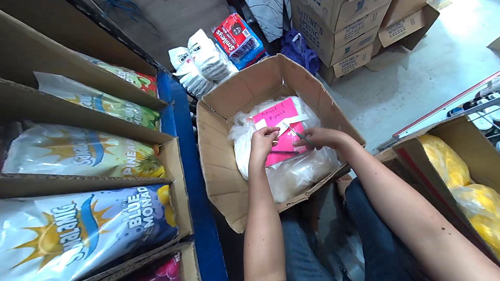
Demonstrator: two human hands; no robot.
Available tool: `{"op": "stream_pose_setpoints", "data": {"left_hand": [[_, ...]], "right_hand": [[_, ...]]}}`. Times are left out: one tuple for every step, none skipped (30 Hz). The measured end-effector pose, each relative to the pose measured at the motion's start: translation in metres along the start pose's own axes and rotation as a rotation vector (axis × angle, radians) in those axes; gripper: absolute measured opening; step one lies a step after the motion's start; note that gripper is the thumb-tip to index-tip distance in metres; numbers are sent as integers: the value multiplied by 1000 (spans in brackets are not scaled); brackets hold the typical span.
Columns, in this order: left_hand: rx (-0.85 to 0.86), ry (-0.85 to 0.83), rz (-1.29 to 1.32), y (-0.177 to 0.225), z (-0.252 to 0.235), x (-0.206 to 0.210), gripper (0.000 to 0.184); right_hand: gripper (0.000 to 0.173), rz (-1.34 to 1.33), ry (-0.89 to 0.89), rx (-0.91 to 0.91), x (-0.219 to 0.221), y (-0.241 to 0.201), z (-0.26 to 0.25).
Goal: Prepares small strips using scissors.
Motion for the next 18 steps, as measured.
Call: {"op": "stream_pose_setpoints", "data": {"left_hand": [[0,1,-2,0,0,0,19],[-1,2,-2,-1,-1,0,19],[-1,4,2,-1,-1,0,19],[-2,6,6,-1,-1,0,19],[-2,8,7,-2,-1,0,19],[-2,8,10,-2,-1,-1,19],[-2,5,12,-2,-1,-1,19],[-1,5,13,-2,-1,-1,19],[-1,7,15,-2,-1,-1,18],[-4,7,16,-2,-1,-1,18],[-8,5,15,-2,-1,-1,18],[-11,3,14,-2,-1,-1,18],[-12,1,13,-2,-2,-1,18],[-13,3,12,-2,-2,-1,18],[-15,5,12,-3,-2,-1,18],[-17,7,13,-3,-2,-1,18],[-20,8,13,-3,-2,-2,18],[-24,11,15,-3,-2,-2,18]], "right_hand": [[44,0,-1,-5,0,0,-1],[43,-1,-1,-13,-1,1,-1],[42,-2,2,-20,-1,1,-2],[40,2,2,-25,-1,1,-2],[39,5,4,-25,-2,1,-2],[38,7,6,-26,-2,1,-2],[37,7,10,-26,-2,1,-2],[36,4,12,-27,-3,1,-2],[36,2,11,-30,-3,1,-2],[35,0,11,-34,-3,1,-2],[34,0,12,-34,-3,2,-3],[34,0,12,-32,-3,2,-3],[35,0,12,-30,-3,2,-3],[35,-2,11,-27,-3,2,-3],[36,-4,10,-26,-3,2,-3],[36,-6,11,-26,-3,2,-3],[36,-7,12,-23,-3,2,-3],[37,-8,11,-19,-3,2,-2]]}}
Point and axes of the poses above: each hand's wrist, its own z-axis away from the middle knuckle, its own x-axis out of the palm, y = z × x, the point moved 7 cm from there along -z, towards the middle knuckle, and after that the axes turned 3 degrees about -z, right-handed, at the moved point
